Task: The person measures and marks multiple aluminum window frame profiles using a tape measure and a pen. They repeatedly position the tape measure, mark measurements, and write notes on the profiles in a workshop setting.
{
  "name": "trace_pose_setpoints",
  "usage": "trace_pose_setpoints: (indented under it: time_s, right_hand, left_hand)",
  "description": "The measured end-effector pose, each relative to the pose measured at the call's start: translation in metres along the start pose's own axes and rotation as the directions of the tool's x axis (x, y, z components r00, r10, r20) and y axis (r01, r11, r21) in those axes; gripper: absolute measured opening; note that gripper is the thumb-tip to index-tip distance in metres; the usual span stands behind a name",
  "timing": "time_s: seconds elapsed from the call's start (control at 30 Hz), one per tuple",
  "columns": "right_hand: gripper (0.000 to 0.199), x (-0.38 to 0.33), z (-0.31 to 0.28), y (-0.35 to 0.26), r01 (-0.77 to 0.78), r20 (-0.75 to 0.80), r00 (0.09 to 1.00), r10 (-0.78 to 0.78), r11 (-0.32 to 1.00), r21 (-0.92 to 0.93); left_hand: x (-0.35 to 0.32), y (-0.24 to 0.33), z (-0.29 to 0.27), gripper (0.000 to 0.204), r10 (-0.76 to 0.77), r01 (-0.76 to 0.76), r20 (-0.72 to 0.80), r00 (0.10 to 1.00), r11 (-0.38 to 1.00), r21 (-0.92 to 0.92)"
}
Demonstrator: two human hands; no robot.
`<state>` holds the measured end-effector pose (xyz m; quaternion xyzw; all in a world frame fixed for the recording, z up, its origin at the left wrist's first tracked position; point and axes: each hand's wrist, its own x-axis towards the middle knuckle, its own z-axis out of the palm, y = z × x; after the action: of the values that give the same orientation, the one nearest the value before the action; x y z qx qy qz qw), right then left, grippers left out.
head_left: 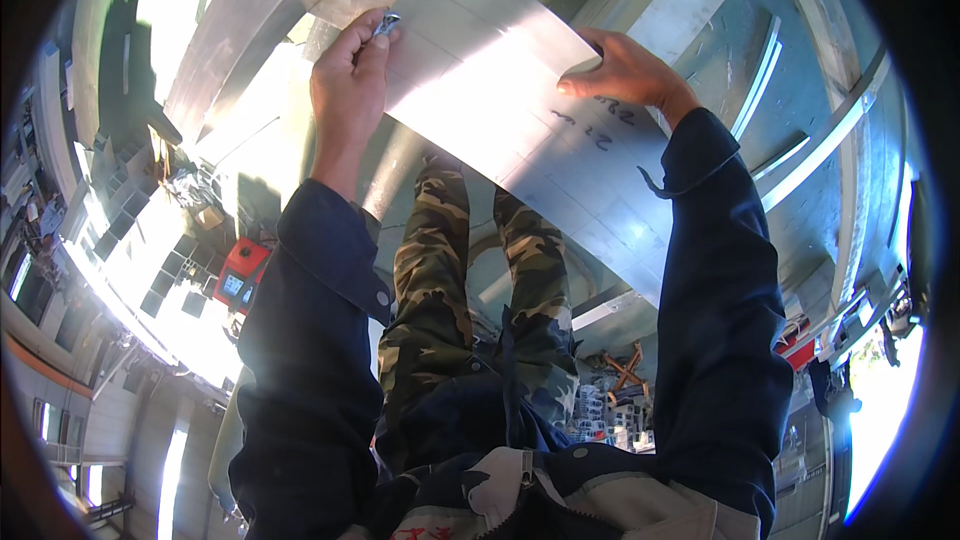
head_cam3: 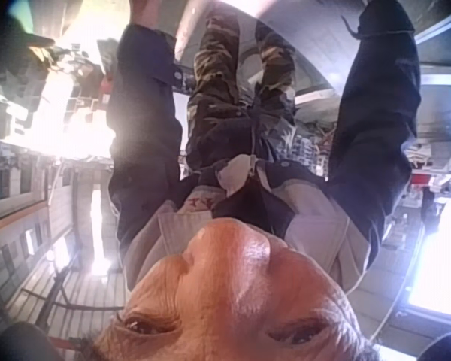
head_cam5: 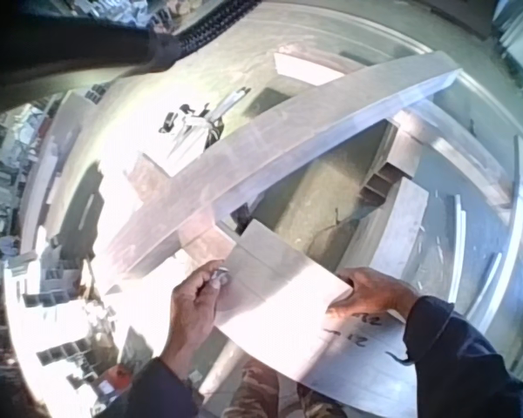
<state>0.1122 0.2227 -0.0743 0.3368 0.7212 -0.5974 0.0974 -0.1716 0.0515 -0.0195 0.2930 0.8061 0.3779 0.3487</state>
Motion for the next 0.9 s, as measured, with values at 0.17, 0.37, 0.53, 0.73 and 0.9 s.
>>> trace_pose_setpoints:
  time_s: [0.17, 0.37, 0.53, 0.73, 0.9]
  right_hand:
    - [0.073, 0.000, 0.001, 0.002, 0.008, -0.023, 1.000, -0.008, 1.000, -0.005]
    - [0.072, -0.002, 0.001, 0.000, 0.006, -0.032, 0.999, -0.006, 1.000, 0.009]
    - [0.072, -0.002, -0.003, 0.006, 0.017, -0.002, 1.000, -0.017, 1.000, 0.017]
    - [0.074, -0.002, -0.002, 0.009, 0.015, -0.010, 1.000, -0.015, 1.000, -0.026]
    - [0.076, -0.002, -0.003, 0.009, -0.007, 0.007, 1.000, 0.007, 1.000, -0.020]
  left_hand:
    - [-0.002, 0.014, 0.000, 0.029, -0.121, 0.121, 0.013, 0.993, 0.993, 0.000]
    - [0.000, 0.008, 0.001, 0.029, -0.091, 0.092, 0.011, 0.996, 0.996, -0.018]
    - [0.000, 0.005, 0.007, 0.029, -0.071, 0.071, 0.014, 0.997, 0.997, -0.021]
    - [0.001, 0.003, 0.009, 0.030, -0.041, 0.041, 0.011, 0.999, 0.999, 0.014]
    - [0.000, 0.004, 0.011, 0.030, -0.090, 0.091, 0.021, 0.996, 0.995, -0.048]
